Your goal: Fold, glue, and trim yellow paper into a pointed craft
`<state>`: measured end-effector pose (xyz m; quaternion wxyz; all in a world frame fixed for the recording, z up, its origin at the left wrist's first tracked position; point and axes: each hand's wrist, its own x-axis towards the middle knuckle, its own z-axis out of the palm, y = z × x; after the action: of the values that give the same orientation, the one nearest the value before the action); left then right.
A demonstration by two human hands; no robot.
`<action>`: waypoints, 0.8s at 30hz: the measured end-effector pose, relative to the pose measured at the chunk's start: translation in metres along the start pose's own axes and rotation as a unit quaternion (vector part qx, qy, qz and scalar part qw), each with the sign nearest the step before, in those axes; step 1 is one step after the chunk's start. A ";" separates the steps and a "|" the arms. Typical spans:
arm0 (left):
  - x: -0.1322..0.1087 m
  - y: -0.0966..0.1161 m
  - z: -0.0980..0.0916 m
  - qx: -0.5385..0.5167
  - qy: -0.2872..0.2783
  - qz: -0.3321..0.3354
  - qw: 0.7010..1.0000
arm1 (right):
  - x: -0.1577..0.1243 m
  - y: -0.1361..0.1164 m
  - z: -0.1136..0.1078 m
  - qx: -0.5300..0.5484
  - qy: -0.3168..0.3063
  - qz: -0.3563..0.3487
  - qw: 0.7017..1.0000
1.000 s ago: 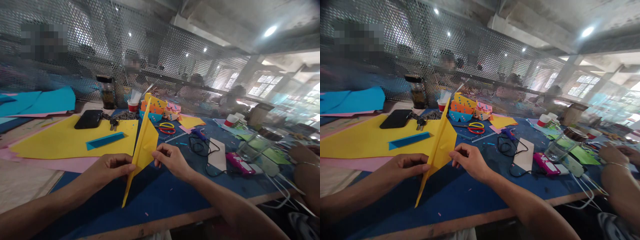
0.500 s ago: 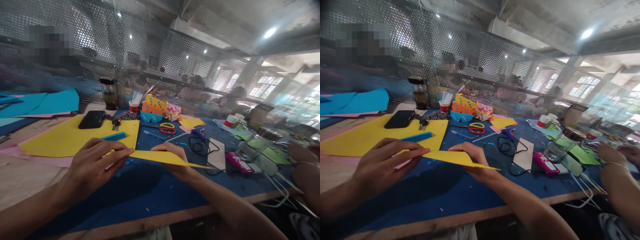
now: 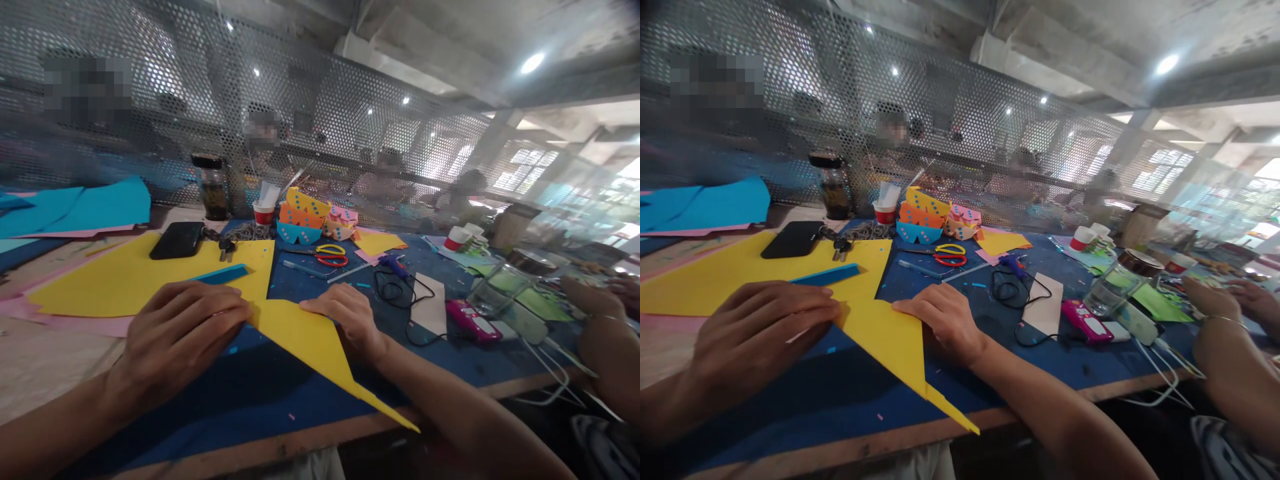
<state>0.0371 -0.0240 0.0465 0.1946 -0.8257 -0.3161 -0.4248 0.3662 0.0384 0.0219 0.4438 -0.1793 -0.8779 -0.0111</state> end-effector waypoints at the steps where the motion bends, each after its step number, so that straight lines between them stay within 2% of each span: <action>1: 0.000 0.000 0.000 0.003 0.003 -0.001 1.000 | -0.001 0.000 0.001 -0.001 -0.008 0.003 1.000; 4: -0.001 0.000 0.000 -0.006 0.005 -0.005 1.000 | -0.002 0.000 0.004 -0.008 -0.010 0.016 1.000; 9: -0.010 -0.004 0.000 -0.016 -0.004 0.011 1.000 | 0.000 -0.001 0.006 -0.002 0.031 -0.006 1.000; 13: -0.012 -0.006 0.000 -0.001 -0.005 0.037 0.999 | -0.003 0.000 0.007 -0.009 0.007 0.008 1.000; 19: -0.012 -0.006 0.003 -0.005 0.002 0.004 1.000 | 0.000 -0.001 0.003 0.022 -0.003 0.021 1.000; 22: -0.009 -0.007 0.008 -0.045 0.009 -0.001 0.999 | 0.009 -0.007 -0.001 0.089 -0.011 0.073 0.993; 24: -0.006 -0.007 0.012 -0.093 0.005 -0.054 0.994 | 0.017 -0.011 -0.001 0.151 -0.012 0.134 0.979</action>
<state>0.0365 -0.0142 0.0352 0.0950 -0.8198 -0.3185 -0.4664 0.3547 0.0332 0.0373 0.4523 -0.2266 -0.8428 0.1835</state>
